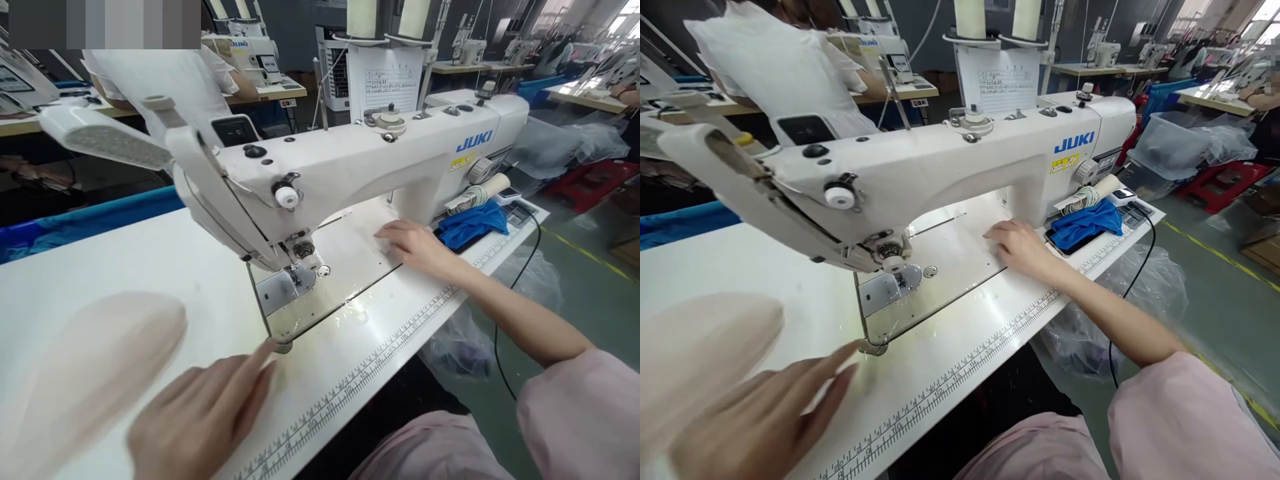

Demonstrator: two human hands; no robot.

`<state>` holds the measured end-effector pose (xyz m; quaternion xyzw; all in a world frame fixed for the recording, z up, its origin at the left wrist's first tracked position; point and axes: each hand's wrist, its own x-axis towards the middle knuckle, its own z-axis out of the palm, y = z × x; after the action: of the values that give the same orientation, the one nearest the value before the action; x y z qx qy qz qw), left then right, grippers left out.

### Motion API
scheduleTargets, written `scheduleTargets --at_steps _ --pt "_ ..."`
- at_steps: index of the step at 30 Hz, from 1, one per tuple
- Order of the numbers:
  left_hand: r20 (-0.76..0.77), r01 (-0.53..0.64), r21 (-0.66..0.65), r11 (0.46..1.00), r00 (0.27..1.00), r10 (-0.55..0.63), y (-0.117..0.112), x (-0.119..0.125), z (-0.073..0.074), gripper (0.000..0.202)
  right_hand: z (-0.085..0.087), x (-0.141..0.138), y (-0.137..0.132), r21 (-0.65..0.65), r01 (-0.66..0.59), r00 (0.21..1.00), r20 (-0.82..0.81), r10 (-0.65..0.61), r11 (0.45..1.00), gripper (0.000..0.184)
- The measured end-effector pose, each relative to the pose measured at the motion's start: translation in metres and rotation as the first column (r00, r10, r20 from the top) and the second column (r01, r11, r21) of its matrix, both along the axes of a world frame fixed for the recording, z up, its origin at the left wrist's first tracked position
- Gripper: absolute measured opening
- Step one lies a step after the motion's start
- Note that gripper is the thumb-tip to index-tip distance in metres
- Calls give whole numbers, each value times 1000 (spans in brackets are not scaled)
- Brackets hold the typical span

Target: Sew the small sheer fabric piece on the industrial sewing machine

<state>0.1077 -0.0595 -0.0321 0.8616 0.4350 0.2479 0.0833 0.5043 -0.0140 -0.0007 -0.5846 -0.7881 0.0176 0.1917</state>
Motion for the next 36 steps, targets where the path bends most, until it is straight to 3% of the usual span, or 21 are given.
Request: scheduleTargets --at_steps 1,3,6,9,10,12,15,17,20,26,28,31,33,36 --pt "-55 41 110 993 998 -35 -2 24 6 54 -2 -5 0 6 -13 1000 8 13 1000 46" --pt "-61 89 156 984 995 -80 -4 67 13 47 -5 -20 -5 83 -104 994 31 102 991 49" --pt "21 -15 4 1000 1000 15 -5 109 13 53 -2 -48 -25 76 -449 888 -75 454 891 50" --pt "123 -52 -124 991 990 68 -7 124 9 62 9 -72 -47 28 -614 711 -413 569 788 45" --pt "168 -64 -165 984 982 92 -10 124 10 54 13 -78 -51 45 -626 655 -513 556 779 45" --pt "264 -110 -271 956 947 184 -16 122 17 38 18 -83 -55 65 -583 565 -685 461 810 33" --pt "307 -149 -441 885 902 305 -25 115 35 21 18 -83 -48 -57 -520 412 -891 192 852 12" --pt "262 -109 -509 854 925 274 -30 111 46 22 14 -83 -41 -179 -580 304 -953 7 795 6" --pt "242 -23 -575 818 950 197 -34 108 53 41 8 -85 -35 -287 -690 222 -958 -183 664 8" --pt "334 -13 -626 780 899 283 -36 106 55 55 6 -91 -34 -360 -782 140 -897 -419 508 14" --pt "344 -34 -635 772 882 321 -36 104 55 59 6 -92 -33 -357 -798 123 -885 -448 486 20" --pt "318 -73 -614 786 888 331 -36 101 53 65 7 -96 -34 -403 -782 207 -888 -411 476 33" --pt "295 -107 -550 828 903 312 -35 100 49 64 8 -102 -39 -463 -775 301 -869 -393 430 42" --pt "267 -129 -447 885 925 270 -33 103 46 60 5 -113 -47 -455 -809 324 -873 -364 371 51"
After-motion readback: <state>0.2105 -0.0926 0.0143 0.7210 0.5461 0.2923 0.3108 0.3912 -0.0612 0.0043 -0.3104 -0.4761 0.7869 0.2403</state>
